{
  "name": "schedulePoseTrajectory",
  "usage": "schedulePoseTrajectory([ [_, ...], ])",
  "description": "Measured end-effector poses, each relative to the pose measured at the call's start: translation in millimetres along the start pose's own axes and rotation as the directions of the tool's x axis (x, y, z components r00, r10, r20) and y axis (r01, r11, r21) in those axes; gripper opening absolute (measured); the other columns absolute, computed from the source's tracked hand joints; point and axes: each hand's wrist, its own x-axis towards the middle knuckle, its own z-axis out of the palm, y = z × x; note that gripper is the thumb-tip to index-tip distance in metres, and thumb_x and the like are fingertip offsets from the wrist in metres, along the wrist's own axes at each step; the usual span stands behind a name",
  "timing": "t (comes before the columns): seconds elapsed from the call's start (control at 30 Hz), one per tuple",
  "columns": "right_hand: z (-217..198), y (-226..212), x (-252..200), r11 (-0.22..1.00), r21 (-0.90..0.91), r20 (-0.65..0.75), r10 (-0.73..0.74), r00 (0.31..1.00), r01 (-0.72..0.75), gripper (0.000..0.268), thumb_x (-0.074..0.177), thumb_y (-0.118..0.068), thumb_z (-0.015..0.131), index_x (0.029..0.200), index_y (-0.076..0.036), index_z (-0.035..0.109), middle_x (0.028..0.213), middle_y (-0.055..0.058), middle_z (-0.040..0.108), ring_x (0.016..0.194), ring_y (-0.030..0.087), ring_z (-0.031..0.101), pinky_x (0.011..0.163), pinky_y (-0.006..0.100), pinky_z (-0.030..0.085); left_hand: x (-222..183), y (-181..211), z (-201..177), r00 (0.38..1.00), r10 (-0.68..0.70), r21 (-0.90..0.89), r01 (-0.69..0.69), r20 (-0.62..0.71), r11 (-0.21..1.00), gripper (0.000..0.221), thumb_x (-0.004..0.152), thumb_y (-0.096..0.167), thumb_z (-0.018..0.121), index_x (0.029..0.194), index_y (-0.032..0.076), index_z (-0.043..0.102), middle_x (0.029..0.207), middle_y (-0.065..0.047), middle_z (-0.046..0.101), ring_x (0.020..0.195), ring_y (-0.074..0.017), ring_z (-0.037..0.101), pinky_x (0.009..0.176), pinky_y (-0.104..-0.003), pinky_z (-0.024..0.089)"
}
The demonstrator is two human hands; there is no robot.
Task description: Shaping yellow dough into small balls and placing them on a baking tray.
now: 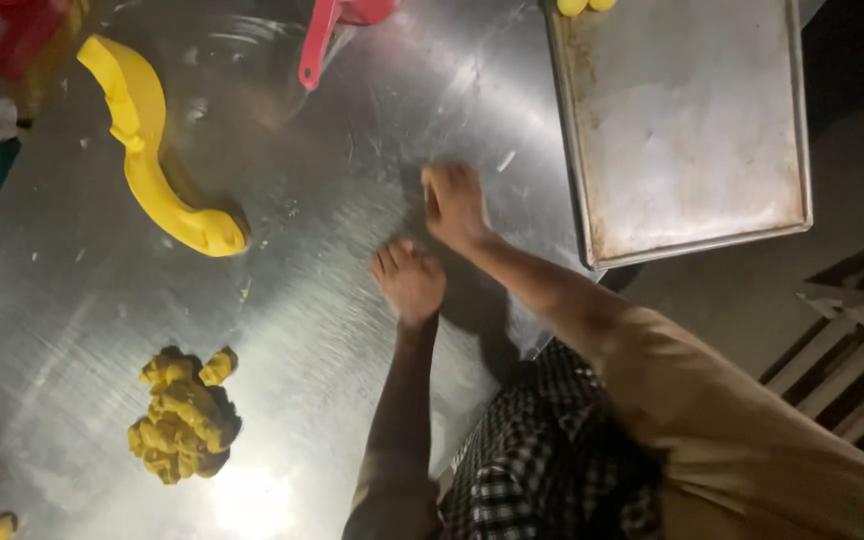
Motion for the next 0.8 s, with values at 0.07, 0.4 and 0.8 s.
schedulePoseTrajectory([
  [0.07, -47.2, 4.3, -20.2, 0.972, 0.002, 0.054, -0.236, 0.97, 0.236, 0.025, 0.085, -0.007, 0.065, 0.11, -0.004, 0.06, 0.106, 0.021, 0.06, 0.102, 0.039, 0.058, 0.091, 0.051, 0.045, -32.8, -17.7, -17.4, 0.988, 0.152, -0.015, -0.152, 0.023, 0.988, 0.017, 0.091, 0.015, 0.06, 0.101, 0.002, 0.059, 0.102, -0.018, 0.061, 0.1, -0.0383, 0.057, 0.092, -0.052, 0.046],
  [0.4, -40.8, 41.2, 49.1, 0.99, -0.134, 0.123, -0.015, 0.992, 0.032, 0.026, 0.098, -0.014, 0.065, 0.119, -0.001, 0.058, 0.121, 0.02, 0.059, 0.112, 0.039, 0.055, 0.099, 0.054, 0.039, 16.3, -54.2, 23.1, 0.987, -0.112, 0.066, 0.12, -0.118, 0.991, 0.009, 0.093, 0.007, 0.056, 0.1, 0.003, 0.059, 0.096, -0.016, 0.053, 0.094, -0.038, 0.052, 0.089, -0.051, 0.043],
  [0.8, -124.4, 85.9, 51.4, 0.875, 0.371, 0.077, -0.363, 0.929, 0.311, 0.052, 0.077, 0.002, 0.067, 0.126, -0.01, 0.055, 0.12, 0.01, 0.054, 0.108, 0.036, 0.055, 0.094, 0.046, 0.046, 61.1, 32.1, 55.2, 0.853, 0.218, 0.723, -0.237, 0.475, -0.65, 0.033, 0.086, 0.032, 0.072, 0.106, 0.006, 0.068, 0.104, -0.012, 0.064, 0.089, -0.0321, 0.059, 0.079, -0.046, 0.047],
])
